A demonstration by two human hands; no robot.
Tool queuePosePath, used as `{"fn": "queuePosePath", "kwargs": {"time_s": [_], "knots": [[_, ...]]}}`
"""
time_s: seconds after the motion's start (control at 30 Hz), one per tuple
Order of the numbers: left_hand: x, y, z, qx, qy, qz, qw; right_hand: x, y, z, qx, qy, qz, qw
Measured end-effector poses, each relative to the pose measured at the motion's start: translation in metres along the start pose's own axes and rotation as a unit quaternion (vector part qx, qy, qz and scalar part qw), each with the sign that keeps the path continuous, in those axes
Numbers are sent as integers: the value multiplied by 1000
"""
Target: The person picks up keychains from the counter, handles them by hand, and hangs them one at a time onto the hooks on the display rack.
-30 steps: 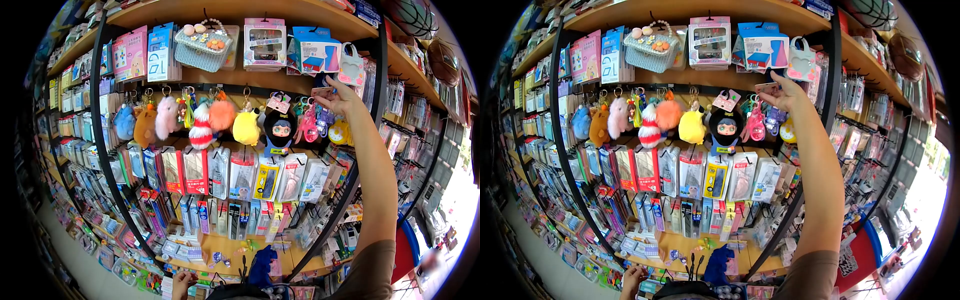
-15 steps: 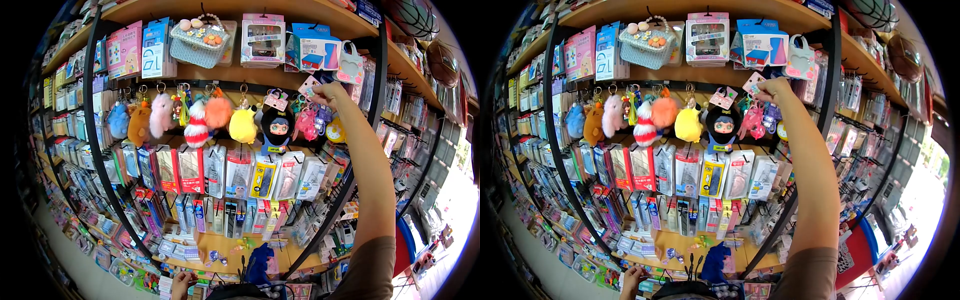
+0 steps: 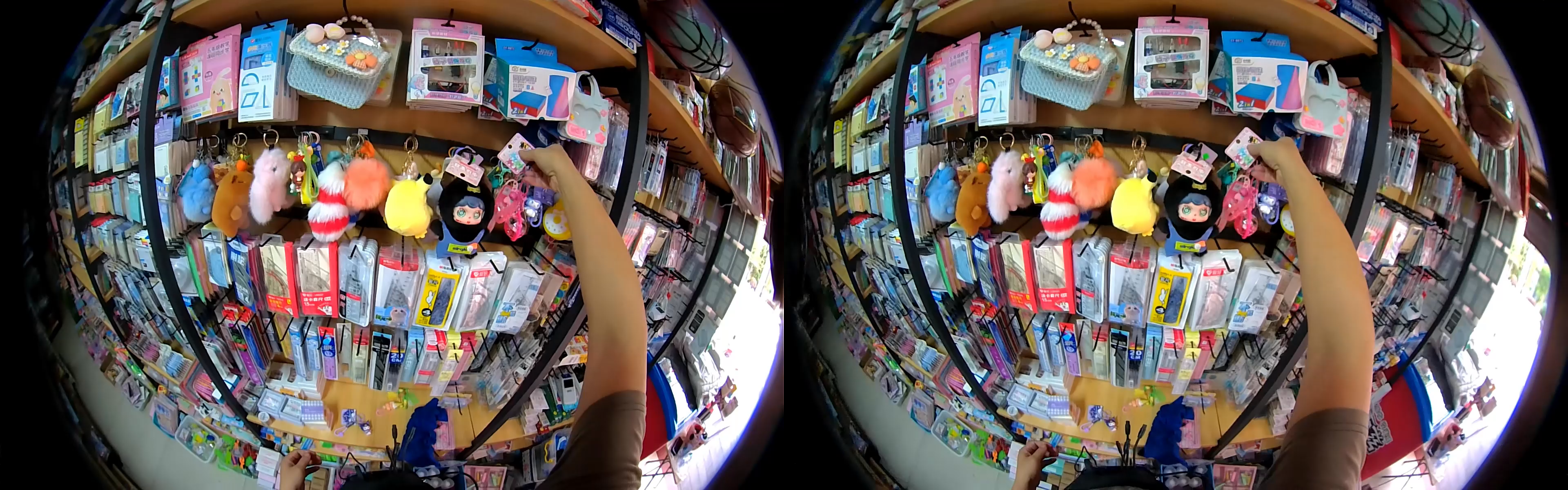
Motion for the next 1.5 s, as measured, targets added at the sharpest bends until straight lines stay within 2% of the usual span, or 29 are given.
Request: {"fn": "queuePosePath", "kwargs": {"time_s": [0.07,0.17,0.33,0.47,0.57,0.6,0.73,0.83,0.87,0.93,1.0,1.1,1.13,1.23,1.27,1.37,1.4,1.5], "knots": [[2,4,-3,-26,-16,20,999,-3,3,-3,13,-20,17,1000],[2,8,-5,-14,-20,10,1000,8,7,15,36,-85,12,996],[1,14,-5,-17,-28,-18,999,3,-15,17,-77,-101,25,992],[10,13,-14,10,-27,-19,999,1,-15,28,-114,-87,30,989],[7,21,-10,17,-41,-26,999,-13,-3,10,-64,-77,76,992],[4,26,-7,9,-46,-13,999,-10,0,11,-88,-111,71,987],[13,19,-9,18,-44,2,999,-15,13,-1,-49,-146,-49,987],[8,19,3,36,11,-1,999,-11,14,5,-47,-166,-41,984],[13,16,4,21,-11,1,1000,-18,19,-5,-11,-181,-30,983],[23,10,6,-10,-58,4,998,-18,26,3,-19,-208,-80,975],[27,6,7,-10,-52,-11,999,-25,29,13,-22,-209,-85,974],[23,7,11,-12,-52,-36,998,-56,26,12,-103,-191,-101,971],[23,7,11,-14,-56,-42,997,-61,27,14,-85,-207,-120,967],[17,10,12,-11,-58,-49,997,-82,20,21,-145,-274,-36,950],[15,11,12,-8,-56,-50,997,-86,16,29,-195,-308,55,930],[18,12,7,3,-53,-52,997,-99,20,53,-162,-275,81,944],[19,12,4,9,-51,-53,997,-127,19,36,-141,-271,46,951],[24,12,-3,24,-51,-48,997,-143,22,43,-56,-162,-191,967]]}}
Point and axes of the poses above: each hand's wrist, its own z-axis away from the middle knuckle, its own y-axis out of the palm, x = y × z, the point moved 8 cm from there along -z, towards the middle knuckle, and after that the axes turned 5 degrees about -y, right-handed, at the moved point
